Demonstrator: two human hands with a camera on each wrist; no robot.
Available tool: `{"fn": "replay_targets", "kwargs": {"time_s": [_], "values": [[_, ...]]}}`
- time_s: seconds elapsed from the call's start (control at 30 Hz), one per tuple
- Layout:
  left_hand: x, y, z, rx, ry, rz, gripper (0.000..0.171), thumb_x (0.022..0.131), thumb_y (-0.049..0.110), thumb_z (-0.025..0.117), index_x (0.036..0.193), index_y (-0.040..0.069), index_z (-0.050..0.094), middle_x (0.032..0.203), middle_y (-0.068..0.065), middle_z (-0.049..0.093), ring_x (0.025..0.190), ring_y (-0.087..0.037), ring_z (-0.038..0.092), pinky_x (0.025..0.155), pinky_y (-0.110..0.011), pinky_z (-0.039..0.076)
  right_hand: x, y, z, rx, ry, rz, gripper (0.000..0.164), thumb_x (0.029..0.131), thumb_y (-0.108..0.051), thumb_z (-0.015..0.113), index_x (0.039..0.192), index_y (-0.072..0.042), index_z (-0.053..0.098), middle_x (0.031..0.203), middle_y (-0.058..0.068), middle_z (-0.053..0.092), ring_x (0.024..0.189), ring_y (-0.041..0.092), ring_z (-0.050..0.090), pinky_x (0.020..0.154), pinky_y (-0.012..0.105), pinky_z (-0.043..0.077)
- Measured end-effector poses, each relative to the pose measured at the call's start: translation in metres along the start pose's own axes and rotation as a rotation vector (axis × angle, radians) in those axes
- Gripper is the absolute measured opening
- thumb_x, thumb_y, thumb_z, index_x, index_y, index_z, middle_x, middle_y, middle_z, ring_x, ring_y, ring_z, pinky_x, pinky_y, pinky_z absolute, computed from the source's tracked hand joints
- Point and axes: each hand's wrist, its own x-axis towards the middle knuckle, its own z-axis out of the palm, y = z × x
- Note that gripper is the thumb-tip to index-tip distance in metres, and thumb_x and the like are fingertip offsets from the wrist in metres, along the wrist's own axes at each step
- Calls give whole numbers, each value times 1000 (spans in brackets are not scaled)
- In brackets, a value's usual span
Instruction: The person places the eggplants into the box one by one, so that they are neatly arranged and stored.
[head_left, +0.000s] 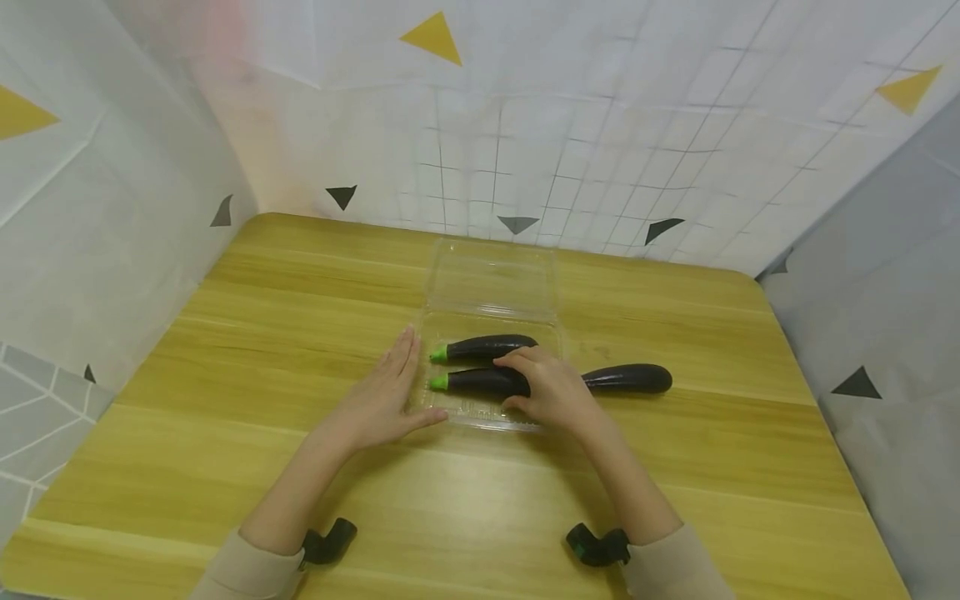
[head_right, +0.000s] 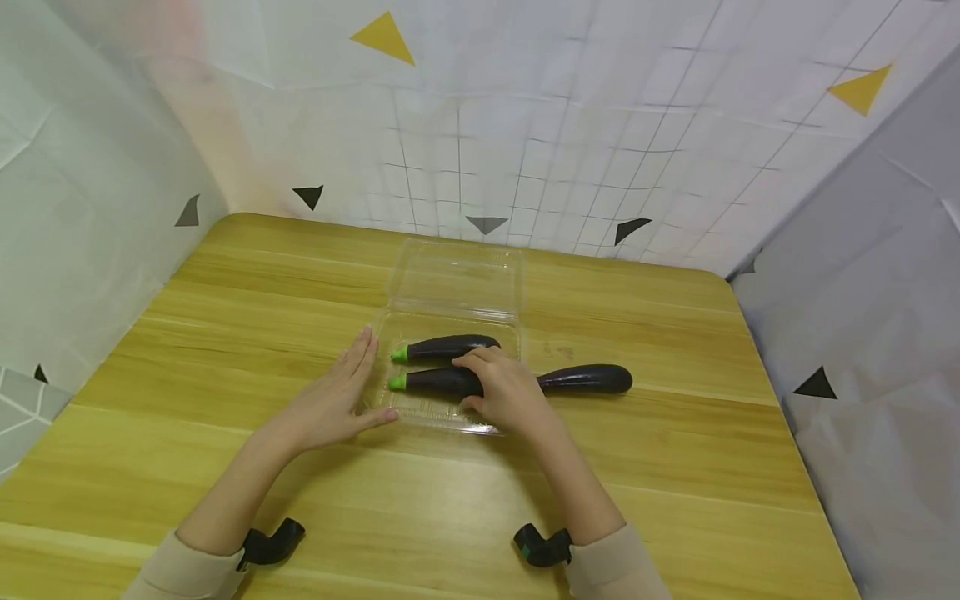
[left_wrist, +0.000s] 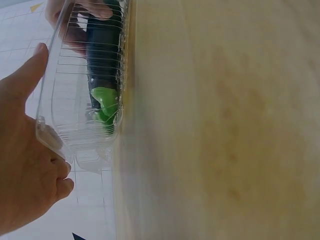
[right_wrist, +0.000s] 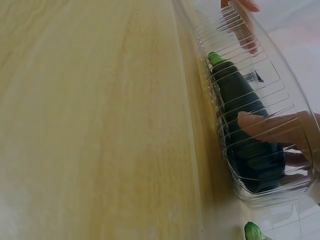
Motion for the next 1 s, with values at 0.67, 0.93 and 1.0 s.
{"fn": "replay_targets", "kwargs": {"time_s": [0.67, 0.93, 1.0], "values": [[0, 1, 1, -35, 1, 3, 110, 87, 67, 52, 152, 2, -8, 158, -12, -17, 145, -24, -9, 117, -44, 8, -5, 0, -2, 18, 24, -23, 62, 69, -35, 87, 124, -16, 66, 121, 2, 64, 111, 23, 60, 87, 41, 53], [-2, 0, 2, -30, 16, 4, 109, 87, 65, 55, 152, 0, -4, 159, -14, -15, 146, -26, -7, 117, -46, 9, -9, 0, -6, 13, 46, -18, 62, 69, -39, 87, 123, -18, 66, 120, 0, 64, 106, 21, 62, 82, 38, 54], [-1, 1, 2, -27, 15, 8, 109, 87, 65, 55, 152, 0, -4, 159, -14, -15, 146, -26, -7, 117, -46, 9, -11, 1, -9, 21, 58, -3, 63, 69, -41, 86, 124, -19, 66, 121, 0, 64, 105, 21, 62, 81, 38, 55]]}}
